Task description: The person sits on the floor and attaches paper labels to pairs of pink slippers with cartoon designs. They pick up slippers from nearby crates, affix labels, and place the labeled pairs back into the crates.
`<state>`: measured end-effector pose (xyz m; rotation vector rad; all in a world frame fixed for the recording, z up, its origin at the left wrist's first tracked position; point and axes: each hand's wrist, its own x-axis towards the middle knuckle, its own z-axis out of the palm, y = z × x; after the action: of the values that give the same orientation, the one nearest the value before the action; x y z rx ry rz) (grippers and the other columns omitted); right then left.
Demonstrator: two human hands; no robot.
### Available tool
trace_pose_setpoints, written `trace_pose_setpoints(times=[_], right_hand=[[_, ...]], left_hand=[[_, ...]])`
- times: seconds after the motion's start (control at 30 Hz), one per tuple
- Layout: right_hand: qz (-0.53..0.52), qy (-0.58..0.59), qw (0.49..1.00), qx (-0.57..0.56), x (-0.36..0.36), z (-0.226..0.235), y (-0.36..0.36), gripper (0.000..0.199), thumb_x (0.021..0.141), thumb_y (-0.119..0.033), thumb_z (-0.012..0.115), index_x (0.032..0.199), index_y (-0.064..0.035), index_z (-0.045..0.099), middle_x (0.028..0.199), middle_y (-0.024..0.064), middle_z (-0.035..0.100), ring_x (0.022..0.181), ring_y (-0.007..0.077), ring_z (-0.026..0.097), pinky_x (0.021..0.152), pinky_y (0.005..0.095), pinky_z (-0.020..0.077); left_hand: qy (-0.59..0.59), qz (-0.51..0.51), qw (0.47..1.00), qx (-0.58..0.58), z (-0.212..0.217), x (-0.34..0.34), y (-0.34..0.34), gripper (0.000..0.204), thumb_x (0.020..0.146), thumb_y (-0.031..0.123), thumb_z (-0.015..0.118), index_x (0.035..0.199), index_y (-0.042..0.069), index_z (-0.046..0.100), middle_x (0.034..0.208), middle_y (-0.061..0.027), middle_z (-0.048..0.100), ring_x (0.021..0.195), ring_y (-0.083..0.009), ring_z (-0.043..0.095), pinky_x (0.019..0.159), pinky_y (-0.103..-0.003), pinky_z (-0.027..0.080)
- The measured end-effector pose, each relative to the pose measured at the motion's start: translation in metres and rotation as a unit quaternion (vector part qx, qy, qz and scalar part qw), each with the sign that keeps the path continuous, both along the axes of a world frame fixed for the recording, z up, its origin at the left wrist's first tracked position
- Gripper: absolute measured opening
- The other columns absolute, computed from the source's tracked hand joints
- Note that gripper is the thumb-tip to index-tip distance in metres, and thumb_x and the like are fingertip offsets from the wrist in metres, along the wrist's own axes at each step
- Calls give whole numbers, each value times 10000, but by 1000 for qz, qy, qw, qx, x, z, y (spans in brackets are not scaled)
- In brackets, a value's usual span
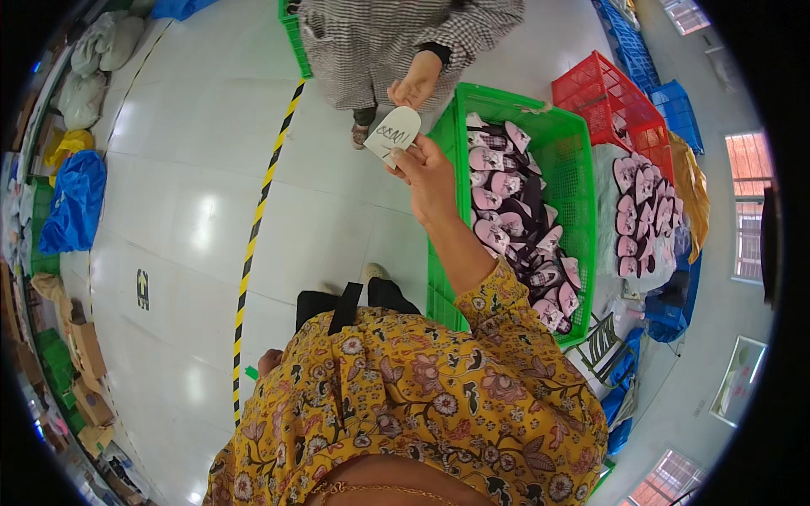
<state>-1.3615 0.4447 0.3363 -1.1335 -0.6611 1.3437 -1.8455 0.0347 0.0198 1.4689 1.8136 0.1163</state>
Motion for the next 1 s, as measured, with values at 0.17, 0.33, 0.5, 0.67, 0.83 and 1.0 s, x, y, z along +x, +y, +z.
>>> trace_pose_setpoints(times=[0.17,0.33,0.5,0.67,0.83,1.0], right_hand=[[3,-45,998,42,-52,9,59,459,839,-8,617,1248,94,436,1073,162,630,905,167,634,736,275,551],[-5,-77,995,58,-106,14,128,457,841,-4,614,1246,94,428,1062,173,637,909,168,637,734,272,553],[-34,-109,992,44,-163,20,190,441,838,-3,620,1226,92,433,1052,175,641,912,165,638,738,271,553],[-55,-106,992,35,-193,18,241,427,839,-7,623,1213,84,438,1051,173,643,909,164,641,745,271,554],[-53,-100,993,29,-193,2,299,415,845,-17,622,1209,74,445,1051,164,644,907,156,640,746,273,554],[-55,-106,993,13,-181,-13,385,369,873,-50,600,1203,61,476,1061,140,638,905,148,635,752,277,555]], left_hand=[[39,16,992,-118,31,-13,112,305,826,387,613,879,100,701,926,-117,677,789,-328,643,711,-434,506],[29,16,991,-133,-15,-104,205,339,806,428,605,914,120,697,933,-119,681,834,-326,646,752,-430,503],[-1,10,995,-103,38,-161,342,258,820,300,584,877,64,671,918,-111,681,794,-269,661,713,-378,525],[-80,223,969,-69,111,-175,478,200,842,179,573,890,-8,625,744,-78,644,630,-166,653,537,-288,508],[-108,241,961,-85,100,-169,540,154,865,165,567,915,24,604,766,-47,637,635,-146,645,512,-267,484],[-30,81,990,-110,123,-129,597,201,819,228,605,855,33,633,770,-81,653,655,-185,658,549,-323,518]])
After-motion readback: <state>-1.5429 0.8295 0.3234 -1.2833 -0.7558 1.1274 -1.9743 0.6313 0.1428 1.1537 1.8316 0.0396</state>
